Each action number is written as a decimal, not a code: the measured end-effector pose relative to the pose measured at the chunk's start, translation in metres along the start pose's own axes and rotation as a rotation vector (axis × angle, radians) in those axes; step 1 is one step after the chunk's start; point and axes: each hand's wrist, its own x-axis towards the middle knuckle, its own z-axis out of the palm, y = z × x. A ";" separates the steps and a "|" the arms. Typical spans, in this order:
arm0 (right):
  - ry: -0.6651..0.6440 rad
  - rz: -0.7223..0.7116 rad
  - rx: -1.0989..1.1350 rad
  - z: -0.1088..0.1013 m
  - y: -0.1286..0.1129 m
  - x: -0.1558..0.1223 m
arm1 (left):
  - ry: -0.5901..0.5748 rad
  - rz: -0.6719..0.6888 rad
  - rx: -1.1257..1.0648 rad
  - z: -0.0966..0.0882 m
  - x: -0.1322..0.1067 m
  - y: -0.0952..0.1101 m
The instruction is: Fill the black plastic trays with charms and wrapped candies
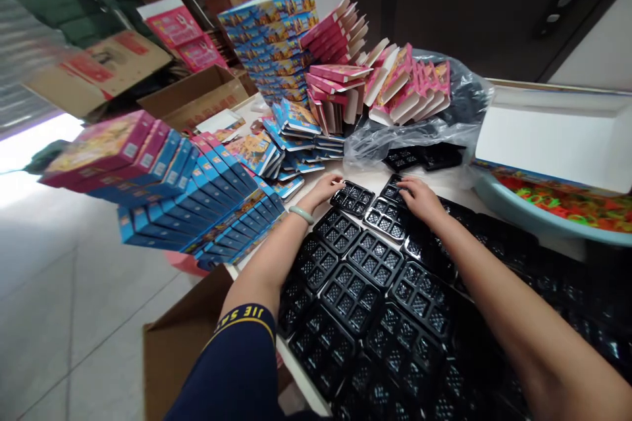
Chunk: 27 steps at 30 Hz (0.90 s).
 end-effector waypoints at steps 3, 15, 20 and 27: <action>-0.051 -0.019 -0.042 0.004 -0.007 -0.007 | -0.022 0.072 0.077 0.010 0.003 -0.002; -0.218 -0.092 -0.221 0.005 -0.005 -0.027 | -0.035 0.119 0.142 0.016 -0.001 -0.006; -0.226 -0.098 -0.203 0.006 -0.010 -0.030 | -0.021 0.107 0.106 0.018 -0.005 -0.004; -0.230 -0.072 -0.213 0.008 -0.021 -0.033 | 0.001 0.111 0.081 0.015 -0.011 0.001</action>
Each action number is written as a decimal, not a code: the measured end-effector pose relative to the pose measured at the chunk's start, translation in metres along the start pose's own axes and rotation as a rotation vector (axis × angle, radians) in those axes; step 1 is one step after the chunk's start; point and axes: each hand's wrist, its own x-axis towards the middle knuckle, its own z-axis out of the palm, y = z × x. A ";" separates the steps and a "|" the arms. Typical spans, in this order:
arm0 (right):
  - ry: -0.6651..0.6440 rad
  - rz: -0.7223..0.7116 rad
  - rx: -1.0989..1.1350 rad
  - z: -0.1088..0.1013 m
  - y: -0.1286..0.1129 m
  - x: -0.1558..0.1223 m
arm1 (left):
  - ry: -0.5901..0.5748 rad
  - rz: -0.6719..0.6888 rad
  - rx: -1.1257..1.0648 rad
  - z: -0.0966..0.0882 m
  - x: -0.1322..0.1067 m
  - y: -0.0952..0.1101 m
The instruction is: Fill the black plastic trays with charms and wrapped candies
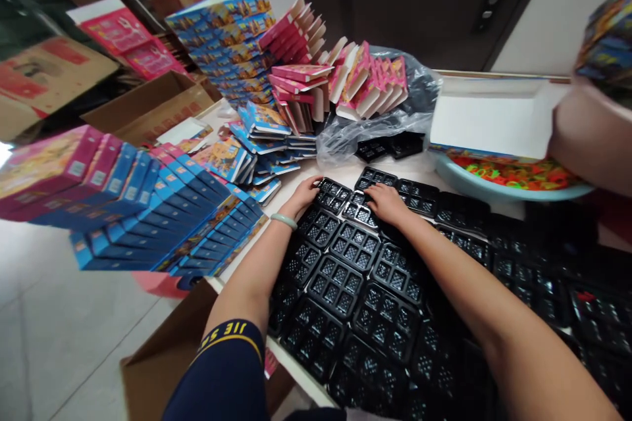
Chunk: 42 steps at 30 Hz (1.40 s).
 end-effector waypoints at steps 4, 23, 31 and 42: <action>0.040 0.010 0.056 -0.003 -0.014 -0.004 | 0.015 -0.014 0.021 -0.004 -0.002 0.007; 0.538 0.597 0.014 -0.186 0.125 -0.115 | -0.159 0.688 0.093 0.141 0.010 0.261; 0.511 0.404 0.076 -0.197 0.132 -0.053 | 0.061 0.689 0.279 0.144 0.067 0.275; 0.247 0.235 -0.075 -0.191 0.162 -0.101 | -0.061 0.874 0.355 0.179 0.042 0.285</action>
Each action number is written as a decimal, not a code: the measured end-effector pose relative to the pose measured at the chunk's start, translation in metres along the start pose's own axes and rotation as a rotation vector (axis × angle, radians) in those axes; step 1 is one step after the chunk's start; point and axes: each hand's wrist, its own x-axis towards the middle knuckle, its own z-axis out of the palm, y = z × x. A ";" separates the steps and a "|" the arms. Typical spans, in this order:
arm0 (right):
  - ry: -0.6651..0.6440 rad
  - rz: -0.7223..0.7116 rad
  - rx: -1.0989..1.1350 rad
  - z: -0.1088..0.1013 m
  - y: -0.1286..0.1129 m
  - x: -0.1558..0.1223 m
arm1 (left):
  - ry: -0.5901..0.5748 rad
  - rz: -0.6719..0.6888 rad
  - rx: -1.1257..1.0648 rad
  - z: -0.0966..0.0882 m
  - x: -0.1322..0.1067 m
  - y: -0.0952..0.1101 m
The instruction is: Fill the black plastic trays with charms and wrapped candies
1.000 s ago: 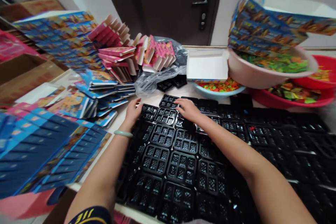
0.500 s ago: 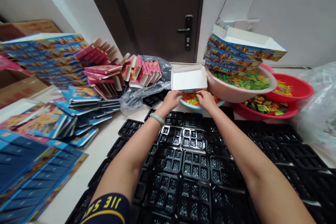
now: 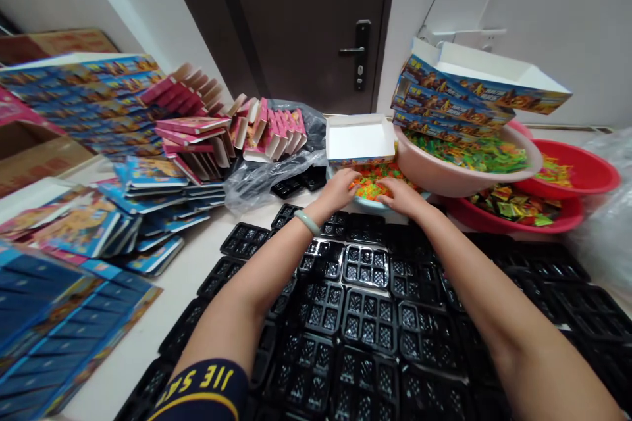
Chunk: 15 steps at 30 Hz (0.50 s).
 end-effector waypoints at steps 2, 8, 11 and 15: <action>-0.060 0.029 -0.071 -0.003 -0.002 0.000 | -0.176 0.023 0.014 0.009 0.015 0.013; -0.228 0.175 -0.239 -0.011 -0.026 0.017 | -0.540 -0.129 0.214 0.020 0.056 0.029; -0.223 0.260 -0.307 -0.009 -0.034 0.021 | -0.621 -0.135 0.258 0.016 0.059 0.026; -0.206 0.190 -0.366 -0.006 -0.029 0.019 | -0.558 -0.056 0.275 0.015 0.052 0.020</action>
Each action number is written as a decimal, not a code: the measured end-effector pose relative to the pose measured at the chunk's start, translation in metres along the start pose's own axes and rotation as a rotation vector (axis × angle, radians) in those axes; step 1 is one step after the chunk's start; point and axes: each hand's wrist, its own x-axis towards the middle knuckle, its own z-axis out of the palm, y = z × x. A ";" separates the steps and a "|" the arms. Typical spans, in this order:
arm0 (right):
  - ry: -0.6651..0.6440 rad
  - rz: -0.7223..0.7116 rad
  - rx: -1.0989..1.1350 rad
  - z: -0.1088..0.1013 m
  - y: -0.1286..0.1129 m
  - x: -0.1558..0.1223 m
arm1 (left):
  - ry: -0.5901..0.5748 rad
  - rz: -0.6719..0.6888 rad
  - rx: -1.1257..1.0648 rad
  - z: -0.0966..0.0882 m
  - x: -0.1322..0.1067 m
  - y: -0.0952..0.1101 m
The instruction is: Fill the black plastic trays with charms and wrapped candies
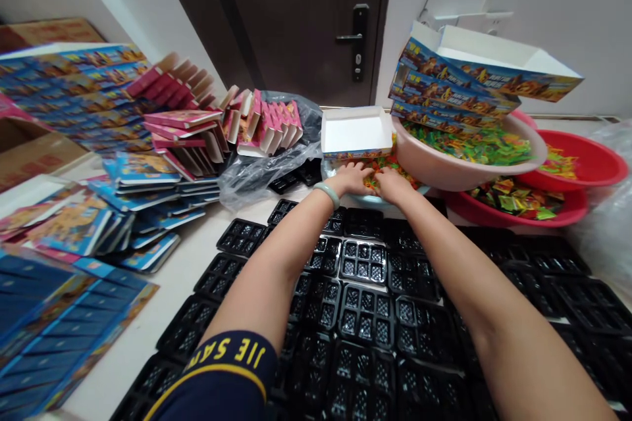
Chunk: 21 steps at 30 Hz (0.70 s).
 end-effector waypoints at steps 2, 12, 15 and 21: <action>0.047 -0.046 -0.007 0.003 0.008 -0.001 | 0.062 0.022 0.007 0.005 0.000 0.000; 0.094 -0.086 0.084 0.016 0.021 -0.006 | 0.141 -0.054 -0.034 0.021 0.016 0.009; 0.192 -0.042 0.208 0.019 0.027 -0.007 | 0.179 -0.076 -0.070 0.021 0.014 0.010; 0.441 0.111 0.691 0.028 0.038 -0.003 | 0.152 -0.106 -0.084 0.023 0.022 0.015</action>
